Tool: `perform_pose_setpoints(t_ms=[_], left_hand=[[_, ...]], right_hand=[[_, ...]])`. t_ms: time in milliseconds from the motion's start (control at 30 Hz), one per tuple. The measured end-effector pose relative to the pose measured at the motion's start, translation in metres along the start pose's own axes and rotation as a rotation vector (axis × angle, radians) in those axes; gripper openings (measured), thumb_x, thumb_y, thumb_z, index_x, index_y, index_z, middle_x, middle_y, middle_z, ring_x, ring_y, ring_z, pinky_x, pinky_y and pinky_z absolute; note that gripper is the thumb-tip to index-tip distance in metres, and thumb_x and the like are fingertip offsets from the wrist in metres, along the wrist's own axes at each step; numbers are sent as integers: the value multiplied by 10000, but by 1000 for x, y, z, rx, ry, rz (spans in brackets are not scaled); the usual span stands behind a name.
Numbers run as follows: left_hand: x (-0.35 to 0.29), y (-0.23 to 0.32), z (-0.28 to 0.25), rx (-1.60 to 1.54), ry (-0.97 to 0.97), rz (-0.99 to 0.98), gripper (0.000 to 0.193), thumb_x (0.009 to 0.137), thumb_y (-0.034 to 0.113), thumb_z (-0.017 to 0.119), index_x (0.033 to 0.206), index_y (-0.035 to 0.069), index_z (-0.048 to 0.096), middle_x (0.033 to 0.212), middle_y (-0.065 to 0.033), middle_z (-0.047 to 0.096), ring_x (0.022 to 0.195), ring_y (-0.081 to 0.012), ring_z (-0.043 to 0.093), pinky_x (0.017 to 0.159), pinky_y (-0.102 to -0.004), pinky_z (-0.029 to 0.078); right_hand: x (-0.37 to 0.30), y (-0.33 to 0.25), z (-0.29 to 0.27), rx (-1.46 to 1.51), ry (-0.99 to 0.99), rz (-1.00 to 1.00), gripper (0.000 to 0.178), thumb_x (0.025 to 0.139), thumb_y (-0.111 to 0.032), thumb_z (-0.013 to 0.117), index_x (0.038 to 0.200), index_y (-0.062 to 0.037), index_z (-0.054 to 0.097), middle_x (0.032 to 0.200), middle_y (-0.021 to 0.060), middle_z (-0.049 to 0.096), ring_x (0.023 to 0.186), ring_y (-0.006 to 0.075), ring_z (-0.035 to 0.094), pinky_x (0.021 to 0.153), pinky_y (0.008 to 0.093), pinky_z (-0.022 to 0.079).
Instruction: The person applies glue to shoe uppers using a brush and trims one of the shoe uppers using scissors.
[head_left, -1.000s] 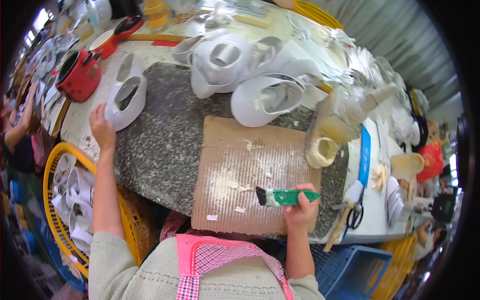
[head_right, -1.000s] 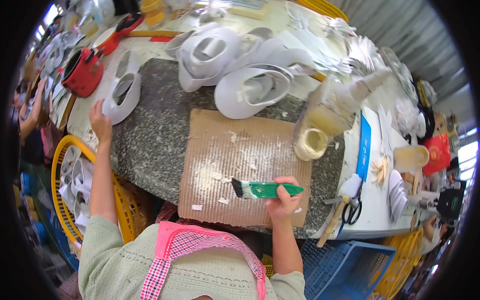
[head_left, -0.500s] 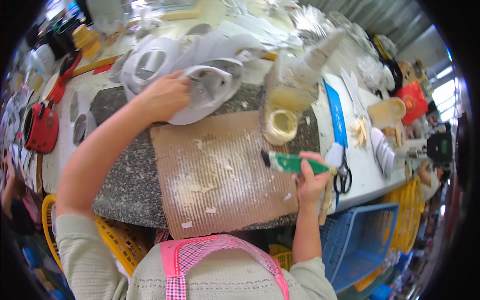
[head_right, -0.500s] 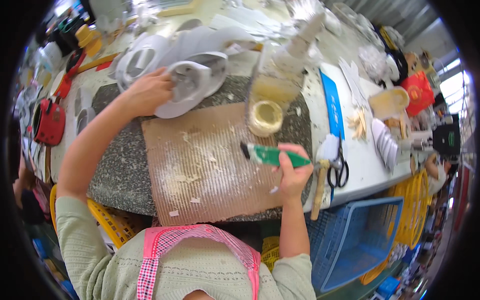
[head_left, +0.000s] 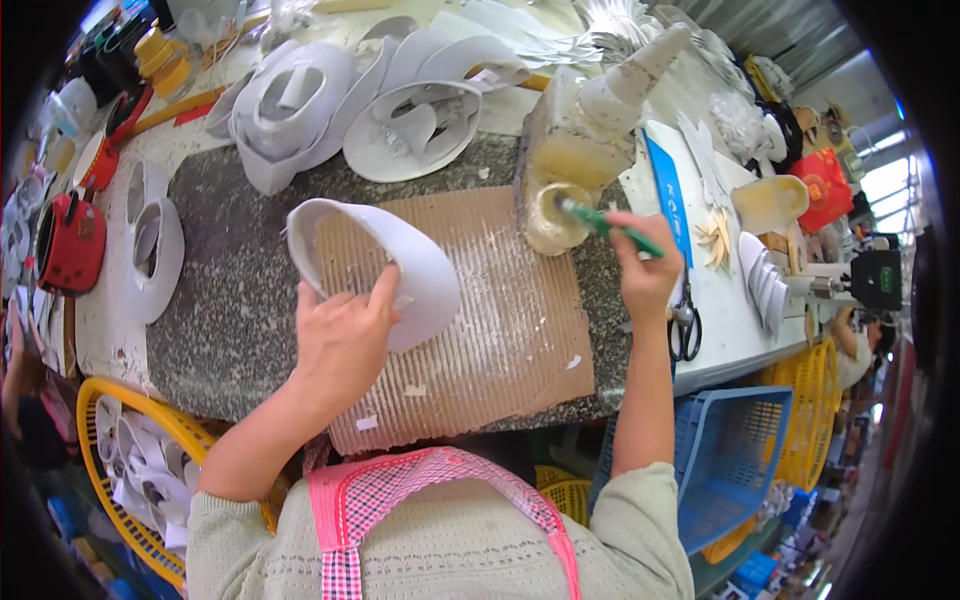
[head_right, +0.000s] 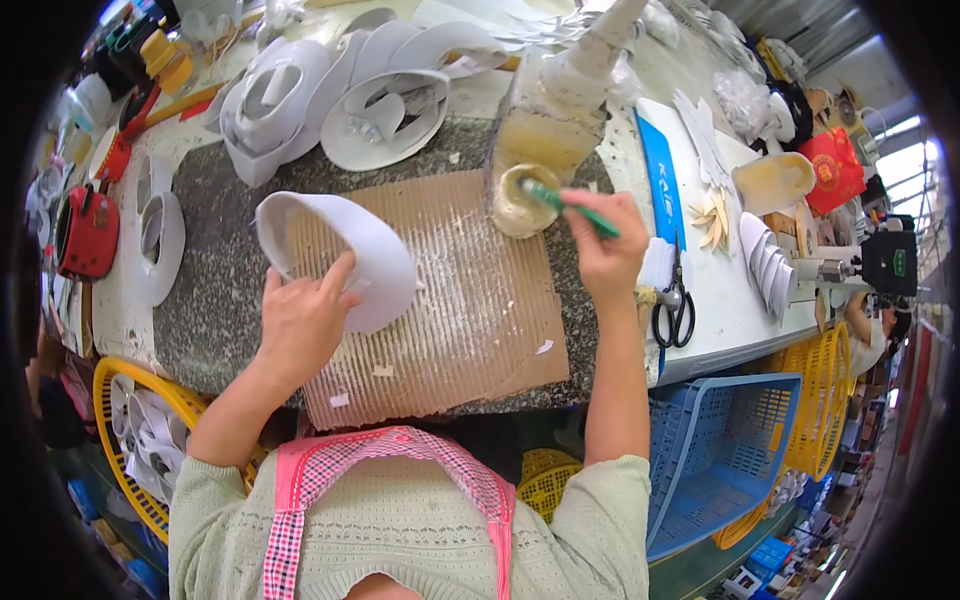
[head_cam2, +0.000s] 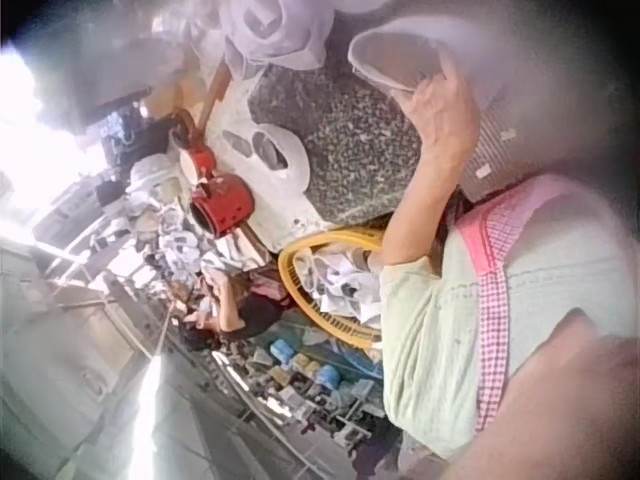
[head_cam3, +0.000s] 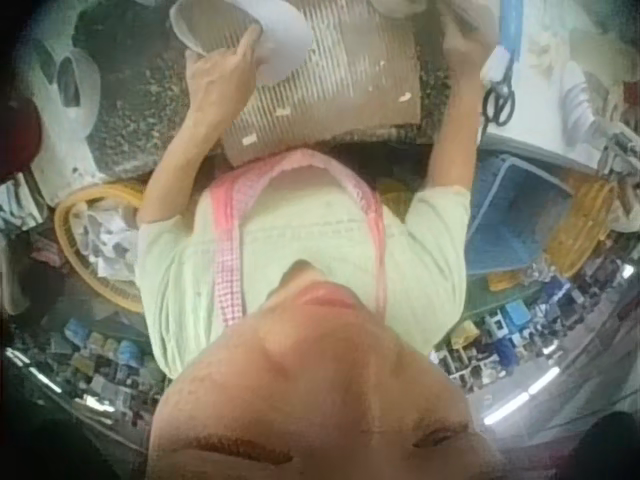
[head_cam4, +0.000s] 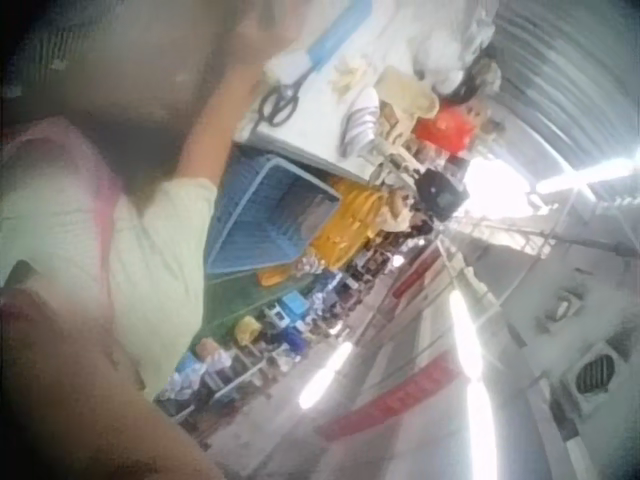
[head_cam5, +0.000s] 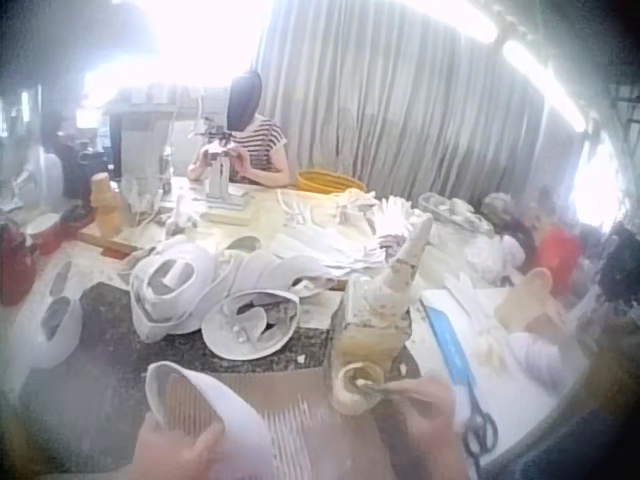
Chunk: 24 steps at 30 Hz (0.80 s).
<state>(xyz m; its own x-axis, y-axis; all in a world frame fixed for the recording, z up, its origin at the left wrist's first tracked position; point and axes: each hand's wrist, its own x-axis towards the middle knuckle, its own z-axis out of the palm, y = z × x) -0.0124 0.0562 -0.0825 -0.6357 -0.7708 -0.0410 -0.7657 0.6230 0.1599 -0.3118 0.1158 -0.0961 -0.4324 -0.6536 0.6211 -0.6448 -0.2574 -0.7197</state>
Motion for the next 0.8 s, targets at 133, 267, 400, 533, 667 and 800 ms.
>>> perform_pose_setpoints(t_ms=[133, 267, 400, 533, 667, 800], left_hand=[[11, -21, 23, 7, 187, 3, 434, 693, 254, 677, 1082, 126, 535, 824, -37, 618, 799, -193, 600, 885, -501, 339], [17, -70, 5, 10, 120, 445, 341, 673, 237, 675, 984, 127, 586, 848, -19, 613, 849, -185, 596, 989, -519, 274], [11, -66, 16, 67, -149, 617, 173, 700, 133, 618, 860, 78, 582, 686, -46, 605, 723, -219, 608, 974, -467, 336], [14, -50, 27, 24, -247, 534, 91, 719, 112, 590, 767, 35, 592, 664, -105, 605, 660, -255, 613, 810, -401, 437], [28, -45, 20, -13, -431, 384, 104, 723, 137, 600, 751, 39, 624, 706, -130, 624, 695, -284, 622, 642, -379, 473], [29, -45, 20, 19, -492, 393, 114, 722, 134, 607, 774, 37, 636, 735, -141, 630, 708, -298, 621, 622, -386, 477]], right_hand=[[-19, 17, -39, 118, 100, 262, 126, 807, -54, 609, 911, 12, 633, 799, 66, 620, 646, 113, 555, 569, 196, 426], [-35, 4, -45, 319, -2, 460, 176, 812, -71, 608, 952, 36, 610, 807, 102, 624, 604, 135, 591, 539, 206, 470], [-55, -25, 0, 612, -128, 464, 160, 801, -16, 586, 951, 35, 607, 813, 116, 624, 619, 164, 611, 546, 280, 530], [-65, -46, 67, 465, -635, 471, 149, 770, 47, 584, 898, -1, 644, 829, 73, 640, 647, 125, 597, 553, 223, 484], [-43, -27, 89, 346, -362, 345, 165, 743, 52, 608, 901, 15, 639, 804, 82, 631, 623, 124, 583, 549, 227, 464], [-78, -46, 73, 342, -648, 47, 186, 741, 51, 592, 910, -1, 652, 794, 90, 644, 607, 126, 576, 548, 226, 462]])
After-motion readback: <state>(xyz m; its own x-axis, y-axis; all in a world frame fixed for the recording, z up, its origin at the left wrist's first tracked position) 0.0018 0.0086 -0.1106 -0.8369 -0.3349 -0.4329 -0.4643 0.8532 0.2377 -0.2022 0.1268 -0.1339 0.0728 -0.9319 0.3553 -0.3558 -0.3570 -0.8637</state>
